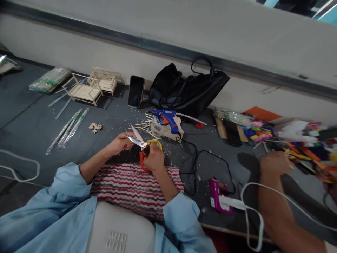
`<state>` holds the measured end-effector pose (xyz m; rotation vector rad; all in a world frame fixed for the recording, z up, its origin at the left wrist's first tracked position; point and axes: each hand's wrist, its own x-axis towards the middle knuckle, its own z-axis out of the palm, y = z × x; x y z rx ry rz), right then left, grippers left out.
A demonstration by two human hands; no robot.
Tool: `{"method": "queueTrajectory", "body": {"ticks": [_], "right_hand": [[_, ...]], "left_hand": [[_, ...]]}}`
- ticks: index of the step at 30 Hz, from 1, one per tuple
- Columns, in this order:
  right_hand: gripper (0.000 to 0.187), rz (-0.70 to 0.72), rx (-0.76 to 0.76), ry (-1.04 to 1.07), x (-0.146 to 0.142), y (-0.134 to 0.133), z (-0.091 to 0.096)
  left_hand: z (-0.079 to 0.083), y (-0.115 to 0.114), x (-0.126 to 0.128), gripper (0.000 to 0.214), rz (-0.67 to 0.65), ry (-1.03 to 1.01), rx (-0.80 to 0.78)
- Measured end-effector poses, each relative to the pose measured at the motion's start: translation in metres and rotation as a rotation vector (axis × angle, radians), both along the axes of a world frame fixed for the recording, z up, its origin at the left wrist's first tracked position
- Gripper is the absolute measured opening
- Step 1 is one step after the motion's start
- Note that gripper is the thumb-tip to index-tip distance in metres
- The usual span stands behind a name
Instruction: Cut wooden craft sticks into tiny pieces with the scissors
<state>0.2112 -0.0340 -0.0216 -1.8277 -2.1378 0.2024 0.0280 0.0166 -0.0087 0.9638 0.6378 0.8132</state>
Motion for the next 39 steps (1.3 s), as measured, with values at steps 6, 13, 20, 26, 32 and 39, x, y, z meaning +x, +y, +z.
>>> {"method": "queueTrajectory", "body": {"ticks": [6, 13, 20, 26, 32, 39], "right_hand": [[0.025, -0.079, 0.019, -0.096, -0.003, 0.001, 0.003], [0.028, -0.126, 0.108, -0.144, -0.005, 0.002, 0.001], [0.028, -0.114, 0.100, -0.139, -0.006, 0.005, 0.001], [0.030, -0.044, 0.086, -0.163, -0.013, 0.003, 0.001], [0.027, -0.111, 0.089, -0.213, -0.018, 0.001, 0.003], [0.025, -0.129, 0.018, -0.214, -0.019, 0.001, 0.005]], "left_hand": [[0.001, -0.003, 0.006, 0.027, 0.113, 0.067, 0.089], [-0.004, -0.012, 0.021, 0.041, 0.316, 0.194, 0.074], [-0.002, -0.017, 0.030, 0.045, 0.454, 0.169, 0.038], [0.007, -0.019, 0.032, 0.042, 0.543, 0.188, 0.009], [0.004, -0.016, 0.032, 0.041, 0.480, 0.230, -0.094], [0.006, -0.017, 0.033, 0.037, 0.492, 0.194, -0.051]]}}
